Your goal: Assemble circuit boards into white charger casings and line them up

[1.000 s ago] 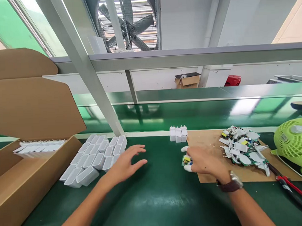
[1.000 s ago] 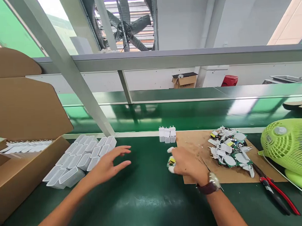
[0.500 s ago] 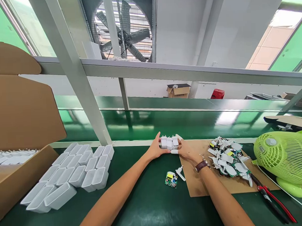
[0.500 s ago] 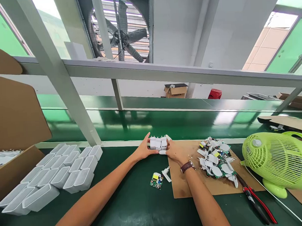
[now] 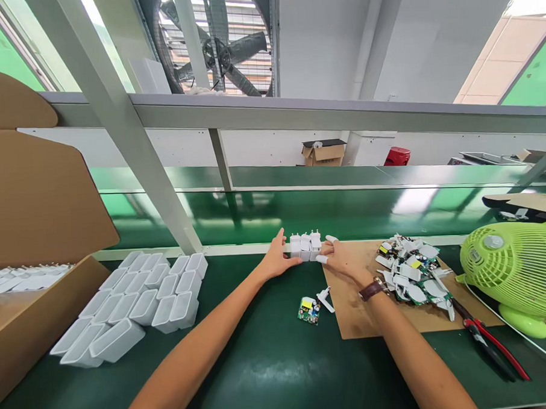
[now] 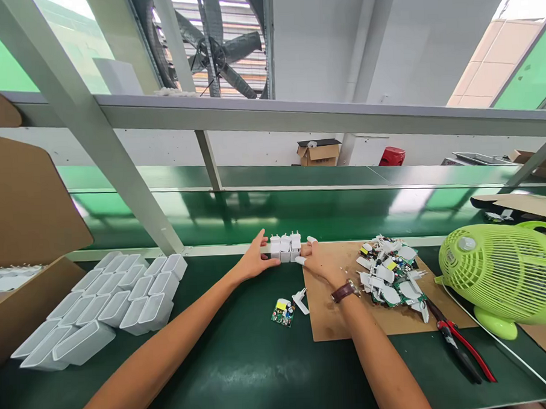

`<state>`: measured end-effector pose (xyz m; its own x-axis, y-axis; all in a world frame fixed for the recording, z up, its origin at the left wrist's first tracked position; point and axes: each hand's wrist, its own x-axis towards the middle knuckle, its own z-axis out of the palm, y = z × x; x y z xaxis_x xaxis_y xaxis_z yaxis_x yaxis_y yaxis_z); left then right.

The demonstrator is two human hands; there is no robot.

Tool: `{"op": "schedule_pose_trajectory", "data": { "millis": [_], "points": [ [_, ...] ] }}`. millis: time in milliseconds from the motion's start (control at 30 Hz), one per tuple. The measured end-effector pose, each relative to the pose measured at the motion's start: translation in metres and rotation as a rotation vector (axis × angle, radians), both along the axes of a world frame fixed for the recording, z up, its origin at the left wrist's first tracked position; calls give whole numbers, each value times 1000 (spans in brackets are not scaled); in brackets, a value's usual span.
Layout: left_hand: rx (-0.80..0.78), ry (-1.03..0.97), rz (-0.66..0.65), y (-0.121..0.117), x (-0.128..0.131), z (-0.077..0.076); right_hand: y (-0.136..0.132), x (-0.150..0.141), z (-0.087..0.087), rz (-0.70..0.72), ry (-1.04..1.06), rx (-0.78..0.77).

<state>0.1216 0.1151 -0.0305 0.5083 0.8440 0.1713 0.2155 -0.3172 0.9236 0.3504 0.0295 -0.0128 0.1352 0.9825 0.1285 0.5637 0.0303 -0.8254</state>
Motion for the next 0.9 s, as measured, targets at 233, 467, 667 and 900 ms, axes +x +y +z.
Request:
{"op": "schedule_pose_trajectory", "data": {
  "millis": [233,467,667,900],
  "points": [
    [587,236,296,-69,-137,93,-99,-16,16,312,-307,-16],
    [729,713,326,-107,-256,98,-109,-61,-7,428,-673,13],
    [768,827,167,-127,-257,50,-89,-75,-2,563,-683,-1],
    [570,550,-140,-119,-172,42,-77,-84,9,511,-606,-126]
  ]
}}
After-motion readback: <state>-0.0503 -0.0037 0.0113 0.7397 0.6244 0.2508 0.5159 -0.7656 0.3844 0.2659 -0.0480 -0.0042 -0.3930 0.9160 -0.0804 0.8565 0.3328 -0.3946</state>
